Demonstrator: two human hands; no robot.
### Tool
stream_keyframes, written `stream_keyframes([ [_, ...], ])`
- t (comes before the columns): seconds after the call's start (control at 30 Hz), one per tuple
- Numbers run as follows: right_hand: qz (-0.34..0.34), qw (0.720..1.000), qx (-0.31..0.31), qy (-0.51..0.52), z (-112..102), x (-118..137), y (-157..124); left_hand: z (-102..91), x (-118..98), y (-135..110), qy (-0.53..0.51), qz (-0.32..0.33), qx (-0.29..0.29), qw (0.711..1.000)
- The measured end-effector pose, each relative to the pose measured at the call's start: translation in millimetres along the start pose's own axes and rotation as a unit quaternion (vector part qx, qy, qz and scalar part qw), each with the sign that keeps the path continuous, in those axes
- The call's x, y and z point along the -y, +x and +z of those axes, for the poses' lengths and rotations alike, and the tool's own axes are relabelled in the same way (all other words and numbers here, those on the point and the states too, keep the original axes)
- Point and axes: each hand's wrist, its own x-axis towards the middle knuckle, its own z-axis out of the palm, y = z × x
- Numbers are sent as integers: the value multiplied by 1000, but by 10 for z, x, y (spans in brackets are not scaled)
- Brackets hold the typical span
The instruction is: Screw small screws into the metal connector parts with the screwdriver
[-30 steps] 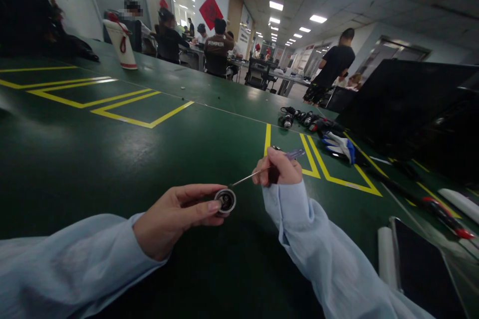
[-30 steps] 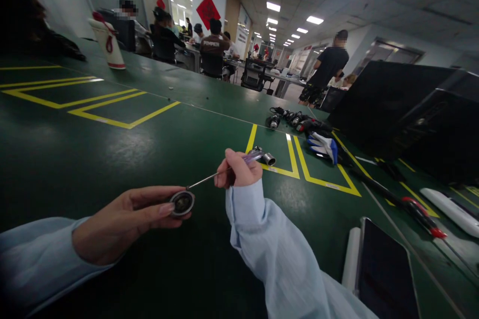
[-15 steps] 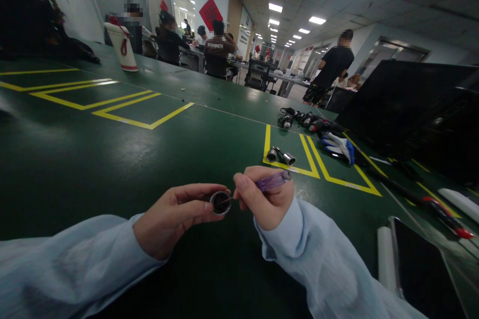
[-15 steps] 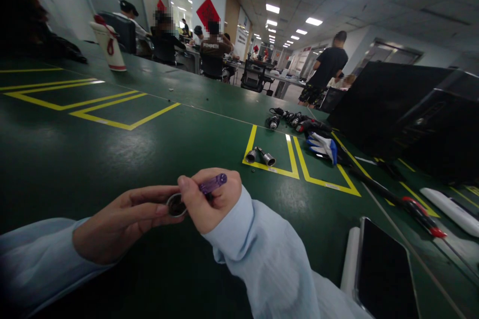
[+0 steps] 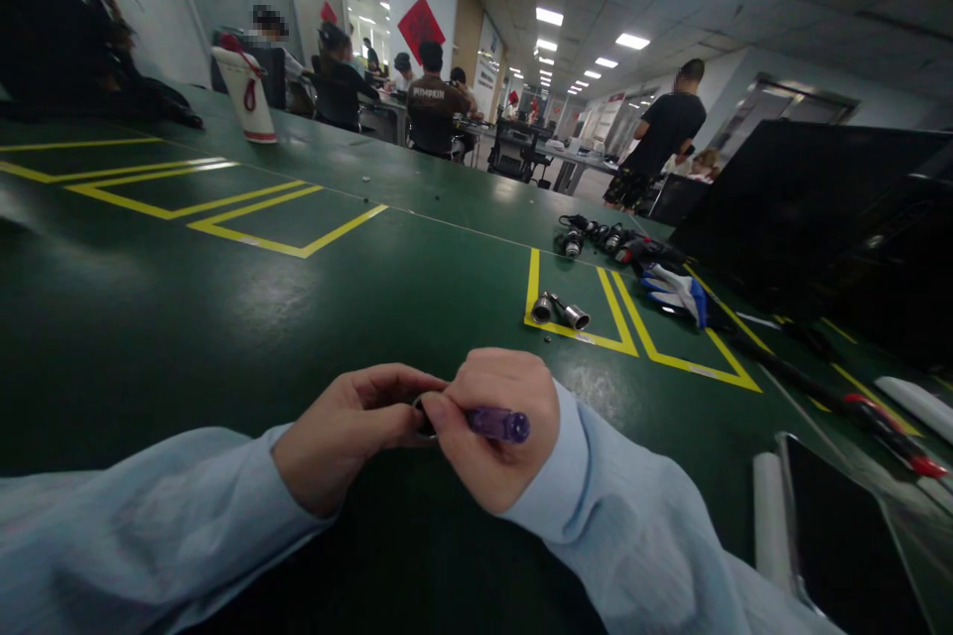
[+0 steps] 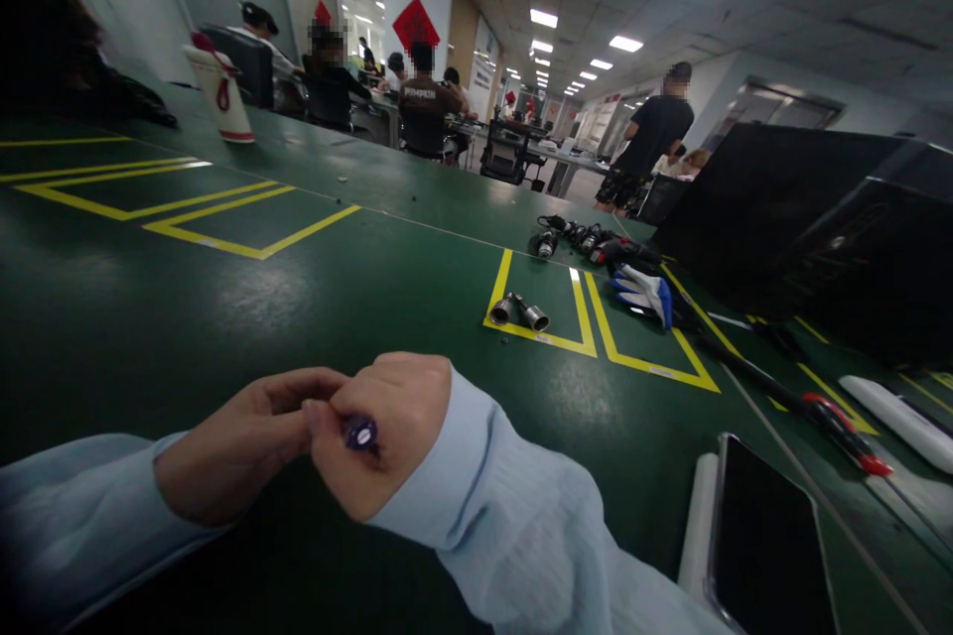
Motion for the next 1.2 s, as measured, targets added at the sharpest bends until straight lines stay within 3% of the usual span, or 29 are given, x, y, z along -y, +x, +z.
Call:
stream_keyframes([
  [0.33,47,997,-42,39,6,-3,17,-3,23,-2,44,13,-2,999],
  [0.8,38,999,-8,16,73,-3,-13,-24,28,26,68,43,2,997],
  [0.9,73,995,-42,62,64,10,-12,-31,36,48,75,58,13,995],
  [1.0,187,957,-140,172,20,-24,7,-38,39,80,68,65,13,995],
  [1.1,309,878,-242,272,-36,-197,16,-48,34,111,70,71,0,995],
  [1.2,364,802,-313,356,-52,-488,-38,-59,27,126,72,65,-1,995],
])
